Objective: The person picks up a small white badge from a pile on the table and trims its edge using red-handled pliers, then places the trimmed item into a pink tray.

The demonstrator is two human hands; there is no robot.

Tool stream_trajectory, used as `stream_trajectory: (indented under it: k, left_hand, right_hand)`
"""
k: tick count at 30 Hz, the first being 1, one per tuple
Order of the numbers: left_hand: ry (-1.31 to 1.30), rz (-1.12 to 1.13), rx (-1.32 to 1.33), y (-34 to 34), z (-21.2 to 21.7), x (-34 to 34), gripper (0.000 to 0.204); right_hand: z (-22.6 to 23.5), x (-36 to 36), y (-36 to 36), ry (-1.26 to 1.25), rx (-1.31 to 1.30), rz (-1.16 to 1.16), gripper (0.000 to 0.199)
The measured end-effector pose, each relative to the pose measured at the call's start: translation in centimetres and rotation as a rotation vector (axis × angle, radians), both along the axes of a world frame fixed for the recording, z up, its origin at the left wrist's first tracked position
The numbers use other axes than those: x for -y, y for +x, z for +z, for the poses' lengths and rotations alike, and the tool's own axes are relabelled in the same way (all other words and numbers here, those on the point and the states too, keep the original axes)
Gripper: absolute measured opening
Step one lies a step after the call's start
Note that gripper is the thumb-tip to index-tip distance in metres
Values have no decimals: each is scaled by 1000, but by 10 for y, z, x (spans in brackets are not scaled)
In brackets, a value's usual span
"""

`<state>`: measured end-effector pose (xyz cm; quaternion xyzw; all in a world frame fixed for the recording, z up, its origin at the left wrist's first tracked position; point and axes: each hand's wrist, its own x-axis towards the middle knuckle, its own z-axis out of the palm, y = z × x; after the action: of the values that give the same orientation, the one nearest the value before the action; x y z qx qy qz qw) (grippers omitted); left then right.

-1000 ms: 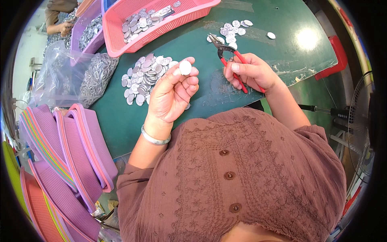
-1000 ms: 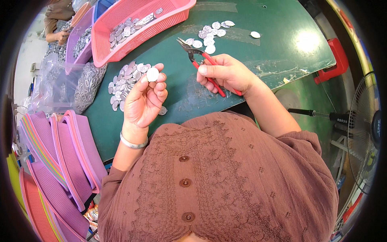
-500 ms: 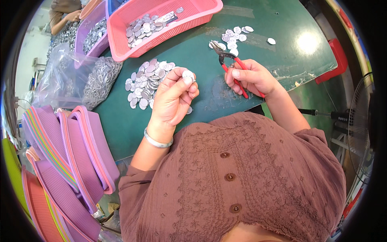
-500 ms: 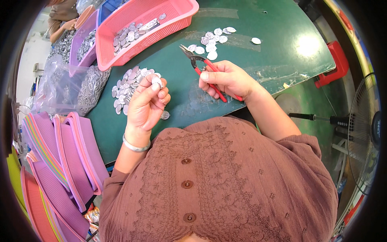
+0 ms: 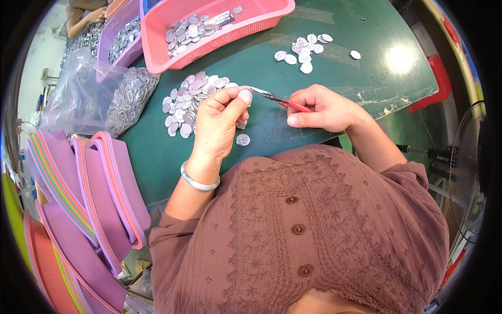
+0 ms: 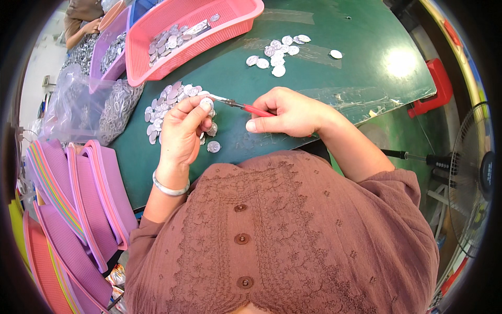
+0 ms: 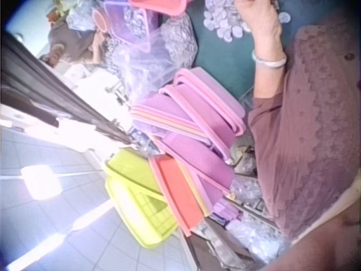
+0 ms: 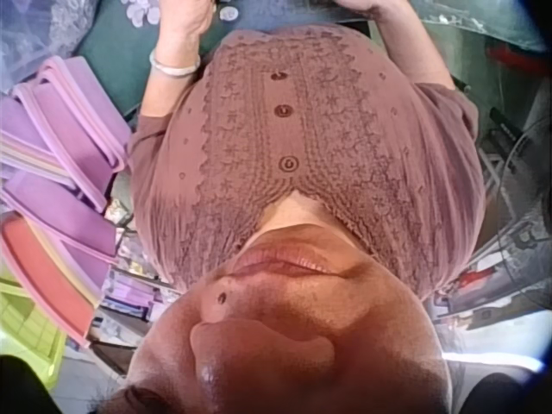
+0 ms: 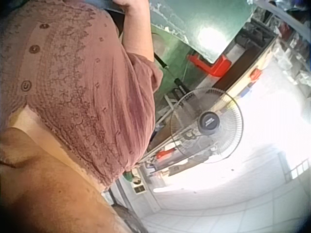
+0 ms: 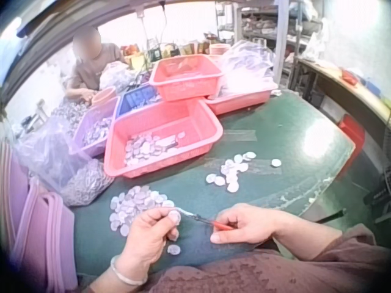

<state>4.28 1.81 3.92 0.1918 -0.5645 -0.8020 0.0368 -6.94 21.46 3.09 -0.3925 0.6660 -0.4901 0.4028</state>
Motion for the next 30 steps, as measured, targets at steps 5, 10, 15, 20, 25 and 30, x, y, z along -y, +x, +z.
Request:
stream_trajectory:
  k: [5, 10, 15, 20, 25, 30]
  left_hand:
    - [-20, 19, -3, 0, 2, -2, 13]
    - [-6, 12, -7, 0, 2, -1, 13]
    - [21, -8, -24, 1, 2, 1, 14]
    - [3, -21, -12, 0, 2, 1, 14]
    - [4, -12, 6, 0, 0, 1, 15]
    - [-9, -30, 0, 0, 1, 2, 14]
  right_hand:
    - [-1, 1, 1, 17, -77, 5, 40]
    - [0, 1, 3, 19, -85, -13, 41]
    - [-1, 1, 3, 9, -75, -25, 41]
    - [-3, 2, 3, 5, -121, -23, 42]
    - [-4, 3, 3, 17, -129, -16, 43]
    - [-4, 4, 3, 18, -139, -18, 42]
